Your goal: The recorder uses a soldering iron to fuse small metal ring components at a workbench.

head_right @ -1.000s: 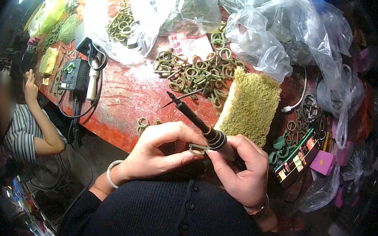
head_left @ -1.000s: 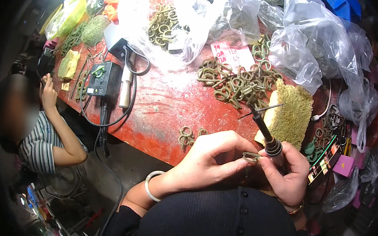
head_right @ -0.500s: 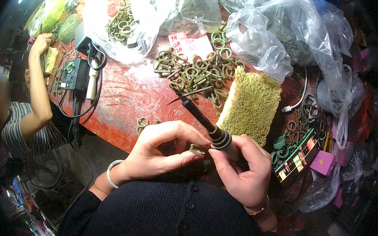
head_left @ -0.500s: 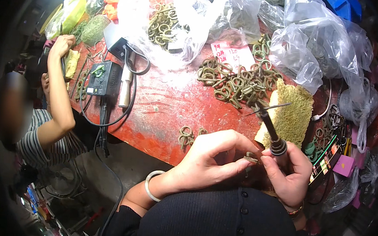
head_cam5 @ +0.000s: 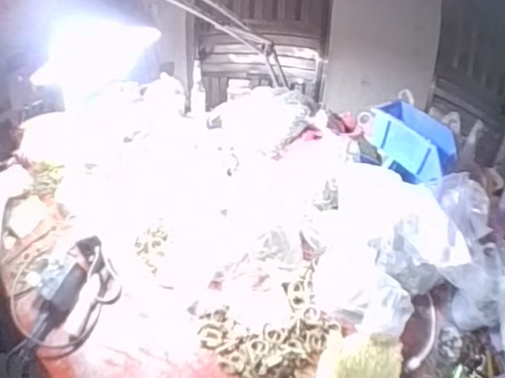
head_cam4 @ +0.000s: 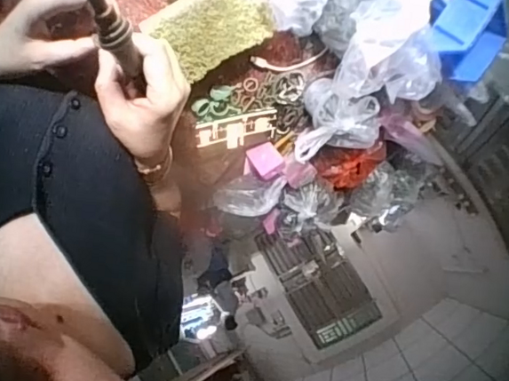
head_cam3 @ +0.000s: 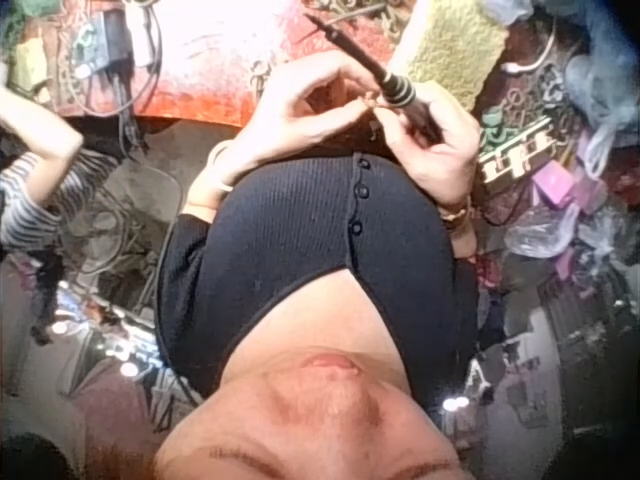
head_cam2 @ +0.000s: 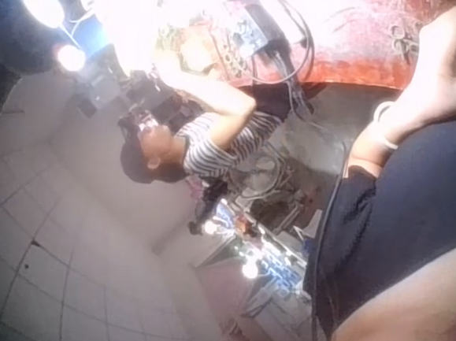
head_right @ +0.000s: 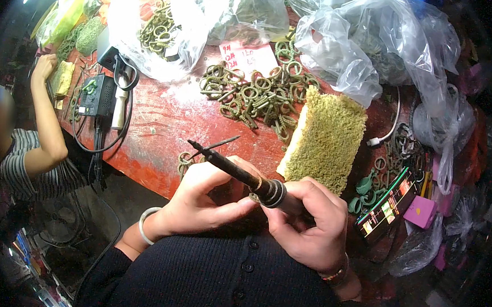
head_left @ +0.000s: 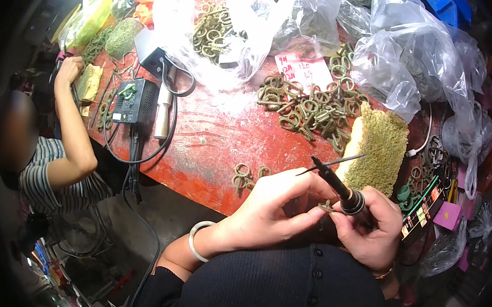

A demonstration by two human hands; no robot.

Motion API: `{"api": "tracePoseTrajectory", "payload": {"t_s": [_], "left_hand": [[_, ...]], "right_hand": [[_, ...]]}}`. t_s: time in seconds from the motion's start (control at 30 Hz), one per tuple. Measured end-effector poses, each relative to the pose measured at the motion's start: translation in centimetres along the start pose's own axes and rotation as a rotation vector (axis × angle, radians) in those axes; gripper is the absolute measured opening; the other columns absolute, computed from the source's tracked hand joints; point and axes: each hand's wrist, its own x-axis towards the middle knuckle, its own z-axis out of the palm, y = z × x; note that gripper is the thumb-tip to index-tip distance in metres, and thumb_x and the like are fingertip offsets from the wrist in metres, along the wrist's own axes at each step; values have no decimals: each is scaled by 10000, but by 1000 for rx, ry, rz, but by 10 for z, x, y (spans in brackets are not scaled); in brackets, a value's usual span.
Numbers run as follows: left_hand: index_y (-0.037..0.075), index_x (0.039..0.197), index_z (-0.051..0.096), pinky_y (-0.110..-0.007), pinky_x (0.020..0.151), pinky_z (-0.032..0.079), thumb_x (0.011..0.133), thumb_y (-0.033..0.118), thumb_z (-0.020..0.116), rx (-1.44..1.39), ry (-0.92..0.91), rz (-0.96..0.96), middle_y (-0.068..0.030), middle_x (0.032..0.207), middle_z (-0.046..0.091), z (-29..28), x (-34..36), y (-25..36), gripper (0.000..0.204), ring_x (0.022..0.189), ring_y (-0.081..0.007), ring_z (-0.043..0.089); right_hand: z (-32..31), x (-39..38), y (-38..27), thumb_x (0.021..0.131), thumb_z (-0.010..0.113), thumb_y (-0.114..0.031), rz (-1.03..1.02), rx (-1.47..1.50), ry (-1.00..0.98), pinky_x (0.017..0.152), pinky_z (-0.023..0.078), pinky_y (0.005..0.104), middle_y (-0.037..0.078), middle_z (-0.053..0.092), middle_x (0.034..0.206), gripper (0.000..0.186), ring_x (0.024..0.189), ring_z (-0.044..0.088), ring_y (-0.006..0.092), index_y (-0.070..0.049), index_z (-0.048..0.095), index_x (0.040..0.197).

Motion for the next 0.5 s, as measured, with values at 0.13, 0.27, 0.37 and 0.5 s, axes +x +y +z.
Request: {"api": "tracePoseTrajectory", "payload": {"t_s": [0.13,0.27,0.37,0.5], "left_hand": [[40,1054,643,-233,557,430,835,41,684,17,-12,-10,-42,907,631,-3,1,6,222,640,-92,535],[32,1052,639,-236,561,438,832,37,694,72,-6,2,-44,920,620,-5,1,7,227,651,-95,536],[29,1043,640,-238,559,440,829,35,700,90,0,0,-47,919,617,-5,1,8,222,652,-95,534],[26,1021,645,-237,551,434,820,27,705,82,21,-2,-52,913,614,-4,0,8,210,646,-100,528]], "right_hand": [[0,0,-1,735,727,30,24,-19,12,483,360,224,13,551,682,179,542,480,54,-3,636,885],[-1,0,1,736,729,24,38,-15,22,476,348,222,2,531,665,183,532,465,50,-4,633,889],[-2,0,1,740,728,18,66,-20,13,472,335,221,-3,514,655,186,527,453,50,-8,632,897],[-3,-2,4,741,729,10,70,-8,11,469,329,224,-5,512,654,184,522,444,52,-11,631,896]]}}
